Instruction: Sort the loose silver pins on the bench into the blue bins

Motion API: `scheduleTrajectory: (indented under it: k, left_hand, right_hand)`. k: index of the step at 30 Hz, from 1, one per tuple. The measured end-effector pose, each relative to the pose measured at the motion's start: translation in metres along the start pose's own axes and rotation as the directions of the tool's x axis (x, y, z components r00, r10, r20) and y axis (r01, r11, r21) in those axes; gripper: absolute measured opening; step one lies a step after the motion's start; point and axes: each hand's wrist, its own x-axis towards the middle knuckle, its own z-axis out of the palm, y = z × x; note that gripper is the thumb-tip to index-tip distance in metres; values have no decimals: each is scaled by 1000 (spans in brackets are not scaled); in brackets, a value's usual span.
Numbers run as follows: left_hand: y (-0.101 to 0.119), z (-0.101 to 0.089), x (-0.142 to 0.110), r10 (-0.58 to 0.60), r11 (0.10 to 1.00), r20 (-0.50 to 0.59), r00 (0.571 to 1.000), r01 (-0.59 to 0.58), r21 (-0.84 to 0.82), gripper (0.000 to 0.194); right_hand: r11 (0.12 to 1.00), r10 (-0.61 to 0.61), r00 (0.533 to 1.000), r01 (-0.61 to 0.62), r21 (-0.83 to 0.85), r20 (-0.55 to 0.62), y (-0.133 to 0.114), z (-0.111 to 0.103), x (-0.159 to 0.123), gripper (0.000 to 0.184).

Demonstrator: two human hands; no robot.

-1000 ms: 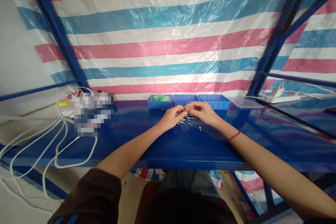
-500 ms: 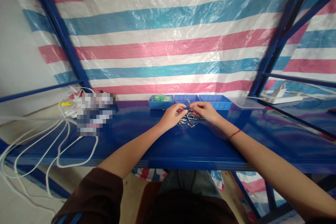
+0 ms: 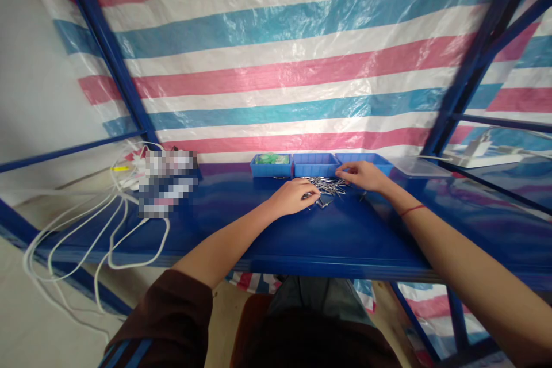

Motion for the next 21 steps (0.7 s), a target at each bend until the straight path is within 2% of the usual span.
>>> scheduleTrajectory:
  k: [2,5,8,10,12,21]
  left_hand:
    - [-2,-1,0,-10,1000,-7,1000,10,13,22]
    - [-5,-1,-1,-7,999,-12,1000,7,33,22]
    - [-6,-1,-1,3,999,0,1000,-3,37,23]
    - [-5,0,-1,-2,1000,7,1000,2,31,23]
    - [-5,0,0,-13,1000,12,1000,13,22,23]
    - [-9,1,-1,-69,997,-6,998,69,25,22]
  right_hand:
    - [988,-155,986,155,-1,54,-14,3,-7,46]
    - [966,-259,951,256,42,168,-30,9,-15,55]
    - [948,-315,909,318,35,273,-33,15,-17,38]
    - [935,-344,897,354,17,276,-31,19,-16,23]
    - [927,-364,896,376,2,256,-28,22,-14,16]
    - [886,-384,897,425,-185,221,-35,29,-17,18]
